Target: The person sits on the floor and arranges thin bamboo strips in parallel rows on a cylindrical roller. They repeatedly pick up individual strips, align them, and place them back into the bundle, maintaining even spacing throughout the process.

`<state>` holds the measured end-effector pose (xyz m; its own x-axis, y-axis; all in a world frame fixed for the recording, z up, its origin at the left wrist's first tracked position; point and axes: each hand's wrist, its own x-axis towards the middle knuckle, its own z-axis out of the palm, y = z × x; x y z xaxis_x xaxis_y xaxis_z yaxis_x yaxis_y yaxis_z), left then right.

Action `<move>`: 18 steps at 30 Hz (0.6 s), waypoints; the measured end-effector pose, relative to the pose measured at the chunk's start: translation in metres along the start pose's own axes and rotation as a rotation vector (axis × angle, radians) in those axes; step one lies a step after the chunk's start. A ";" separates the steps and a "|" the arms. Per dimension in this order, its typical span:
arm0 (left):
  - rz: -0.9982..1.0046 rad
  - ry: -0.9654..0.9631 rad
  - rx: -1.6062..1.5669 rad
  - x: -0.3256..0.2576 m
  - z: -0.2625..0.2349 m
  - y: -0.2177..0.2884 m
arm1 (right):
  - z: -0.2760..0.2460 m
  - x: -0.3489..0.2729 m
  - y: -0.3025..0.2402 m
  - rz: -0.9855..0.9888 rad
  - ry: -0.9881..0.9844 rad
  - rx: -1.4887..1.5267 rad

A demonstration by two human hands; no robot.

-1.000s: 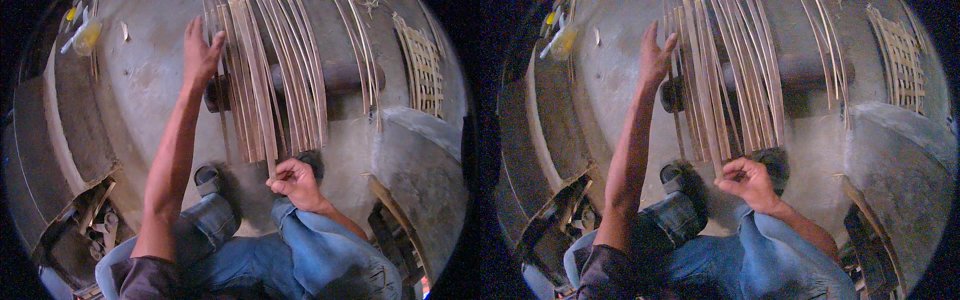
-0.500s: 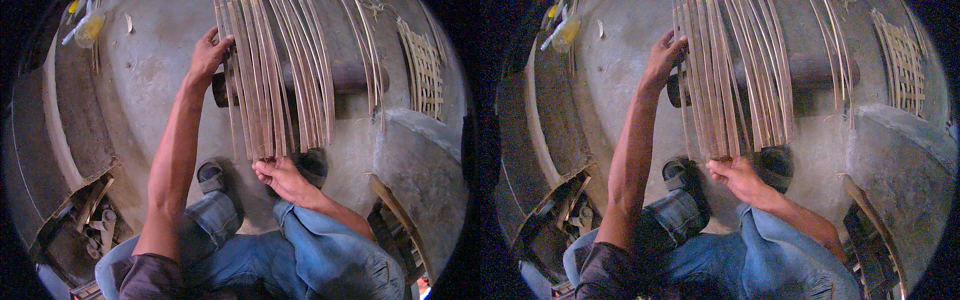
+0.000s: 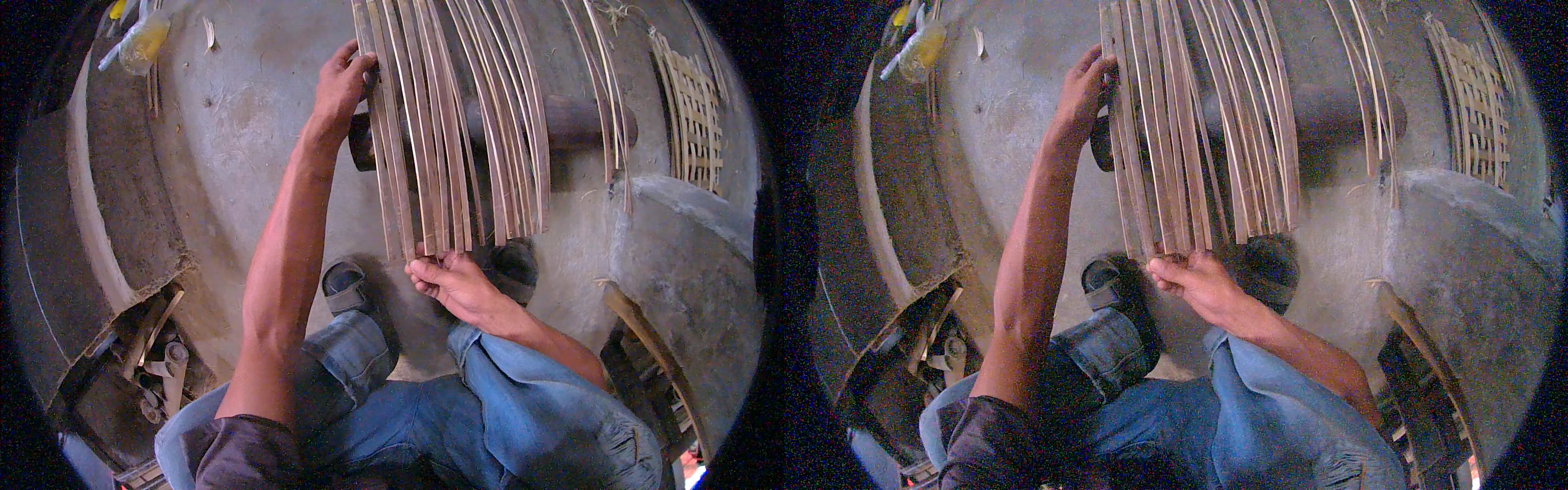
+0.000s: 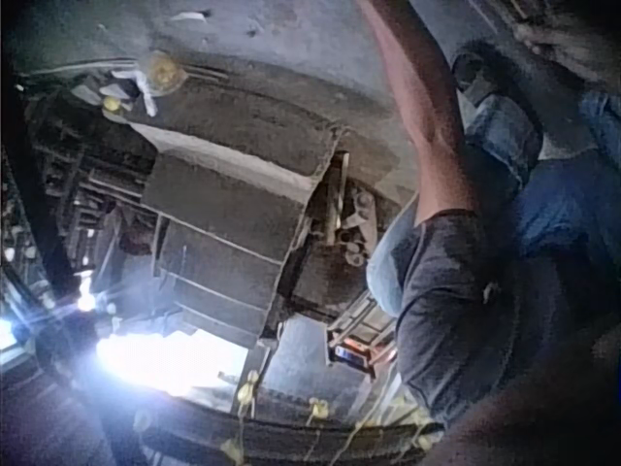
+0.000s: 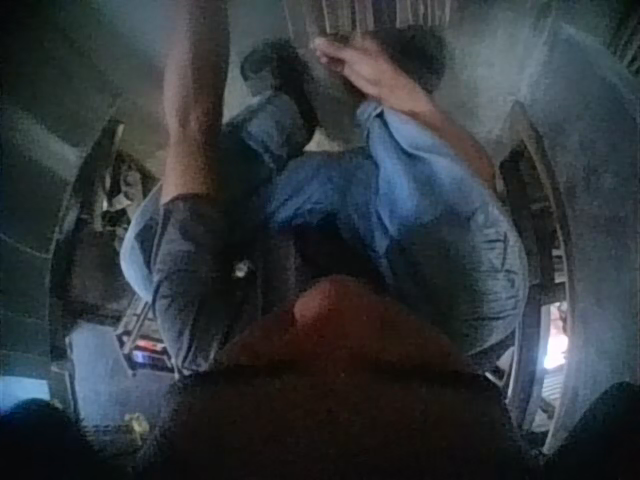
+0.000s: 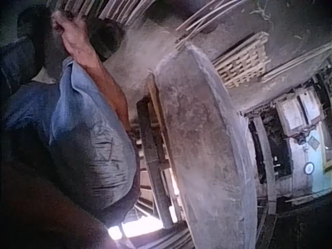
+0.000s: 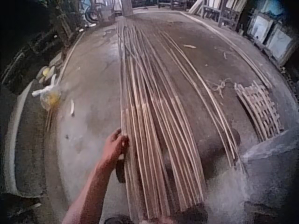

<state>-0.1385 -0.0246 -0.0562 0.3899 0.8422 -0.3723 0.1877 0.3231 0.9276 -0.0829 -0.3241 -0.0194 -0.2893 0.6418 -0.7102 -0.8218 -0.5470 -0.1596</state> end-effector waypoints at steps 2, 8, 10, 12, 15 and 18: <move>-0.006 0.011 -0.017 0.000 0.002 0.000 | -0.001 0.000 0.000 -0.007 -0.015 0.027; 0.020 0.028 0.001 -0.001 0.005 0.002 | -0.006 0.002 0.001 0.008 -0.024 -0.003; 0.023 0.020 -0.007 -0.002 0.005 0.001 | -0.007 0.003 0.001 0.017 -0.019 -0.003; 0.037 0.014 0.012 0.000 0.005 -0.002 | -0.007 0.003 0.000 0.003 0.020 -0.001; 0.062 0.021 0.058 0.006 -0.003 -0.006 | -0.005 0.005 0.004 -0.035 0.046 -0.007; 0.042 0.015 0.040 0.001 0.002 -0.002 | -0.003 0.004 0.004 -0.065 0.073 -0.010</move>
<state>-0.1363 -0.0252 -0.0591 0.3843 0.8612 -0.3327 0.2073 0.2707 0.9401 -0.0856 -0.3250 -0.0246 -0.1989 0.6354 -0.7461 -0.8325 -0.5112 -0.2134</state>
